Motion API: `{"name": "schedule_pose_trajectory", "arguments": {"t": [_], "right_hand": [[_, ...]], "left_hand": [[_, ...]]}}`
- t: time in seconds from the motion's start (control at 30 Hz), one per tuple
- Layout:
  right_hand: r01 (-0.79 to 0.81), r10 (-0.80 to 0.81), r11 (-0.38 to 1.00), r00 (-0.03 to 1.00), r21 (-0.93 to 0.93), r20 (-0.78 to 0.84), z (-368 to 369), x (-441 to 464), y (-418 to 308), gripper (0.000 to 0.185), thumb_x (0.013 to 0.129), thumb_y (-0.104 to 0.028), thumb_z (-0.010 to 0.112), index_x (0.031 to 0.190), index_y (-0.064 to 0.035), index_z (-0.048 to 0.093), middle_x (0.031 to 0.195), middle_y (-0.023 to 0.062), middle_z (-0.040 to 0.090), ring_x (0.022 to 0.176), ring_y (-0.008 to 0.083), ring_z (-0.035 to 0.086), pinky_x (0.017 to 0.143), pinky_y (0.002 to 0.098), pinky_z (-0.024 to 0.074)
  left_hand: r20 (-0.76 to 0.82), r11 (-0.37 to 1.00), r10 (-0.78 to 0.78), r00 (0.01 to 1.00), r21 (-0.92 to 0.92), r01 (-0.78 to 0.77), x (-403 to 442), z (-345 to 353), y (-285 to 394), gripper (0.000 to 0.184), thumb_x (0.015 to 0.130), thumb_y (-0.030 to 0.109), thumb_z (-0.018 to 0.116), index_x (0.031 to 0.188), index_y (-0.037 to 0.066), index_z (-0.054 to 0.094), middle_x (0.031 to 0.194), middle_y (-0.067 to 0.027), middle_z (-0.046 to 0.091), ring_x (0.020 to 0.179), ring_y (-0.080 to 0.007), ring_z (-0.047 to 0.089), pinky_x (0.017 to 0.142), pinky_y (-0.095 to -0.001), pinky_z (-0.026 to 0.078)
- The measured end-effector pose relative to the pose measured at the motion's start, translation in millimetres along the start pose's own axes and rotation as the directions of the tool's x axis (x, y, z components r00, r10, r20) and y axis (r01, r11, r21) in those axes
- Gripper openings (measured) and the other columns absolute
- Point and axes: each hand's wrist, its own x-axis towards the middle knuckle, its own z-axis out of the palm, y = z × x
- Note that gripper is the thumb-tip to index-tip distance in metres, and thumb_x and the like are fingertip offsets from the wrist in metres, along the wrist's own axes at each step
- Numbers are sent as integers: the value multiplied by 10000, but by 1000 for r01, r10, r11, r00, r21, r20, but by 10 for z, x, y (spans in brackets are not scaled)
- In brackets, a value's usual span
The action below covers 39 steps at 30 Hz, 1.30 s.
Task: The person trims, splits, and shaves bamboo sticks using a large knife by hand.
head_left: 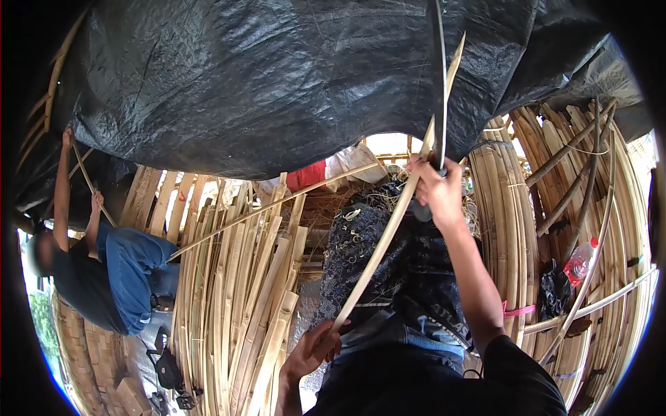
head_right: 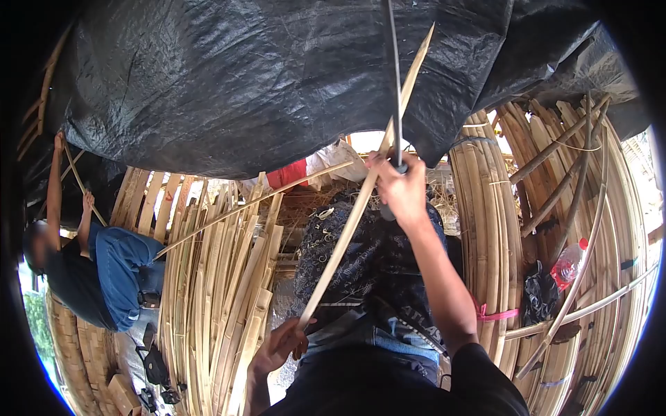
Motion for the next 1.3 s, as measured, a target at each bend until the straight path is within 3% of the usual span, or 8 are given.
{"name": "schedule_pose_trajectory", "arguments": {"t": [0.33,0.47,0.63,0.73,0.9,0.97,1.23,1.3], "right_hand": [[107,-111,985,994,-133,-21,-202,99,-512,569,1041,-495,580,1103,52,720,522,-50,442,420,42,383,404,245,297],[251,-227,929,967,-274,117,-326,-425,-44,643,1114,-496,351,844,3,652,522,-7,479,450,75,427,453,271,331],[499,-295,656,860,-566,417,-456,-1207,383,529,903,-569,667,863,-41,672,646,122,638,603,353,688,568,421,544],[617,-261,550,767,-563,586,-417,-1550,407,513,834,-589,753,846,-83,665,669,64,659,594,274,697,567,377,553],[698,-269,488,692,-524,670,-323,-1829,464,529,821,-601,764,825,-85,644,675,36,651,584,232,686,555,345,537],[706,-253,473,682,-528,686,-345,-1855,479,542,813,-612,763,835,-82,651,671,36,646,578,227,683,550,340,534],[768,-320,412,625,-490,712,-379,-1895,479,582,789,-658,757,859,-90,650,682,29,633,559,223,668,531,332,531],[783,-339,388,612,-487,715,-387,-1864,457,590,781,-672,753,850,-96,647,674,24,618,546,217,657,520,328,523]], "left_hand": [[-127,996,-85,988,1,85,200,203,148,350,1090,382,516,939,69,554,718,40,446,606,-44,388,540,-232,298],[-116,1000,19,993,-9,-21,421,348,339,301,1118,305,475,975,54,560,696,58,390,604,-30,325,528,-242,260],[-71,987,-2,997,-161,-10,506,471,528,311,1122,293,454,971,47,571,647,76,337,564,-25,284,510,-235,234],[-83,890,-302,950,-380,250,350,519,612,312,1115,304,477,1011,35,597,675,70,372,580,-31,310,525,-228,259],[-7,927,-116,993,-361,105,129,581,401,243,1118,233,486,1119,24,609,778,18,475,645,-50,392,561,-225,320],[-33,981,79,996,-175,-84,93,669,392,235,1126,223,447,1072,23,556,728,1,453,578,-61,368,505,-242,290],[-72,997,44,996,63,-40,-42,618,-11,181,1111,205,486,1030,64,567,710,32,433,595,-57,393,549,-236,315],[16,900,-103,995,427,86,-100,572,-50,243,1120,164,444,1326,74,534,1288,-52,486,1187,-153,467,967,-302,412]]}}
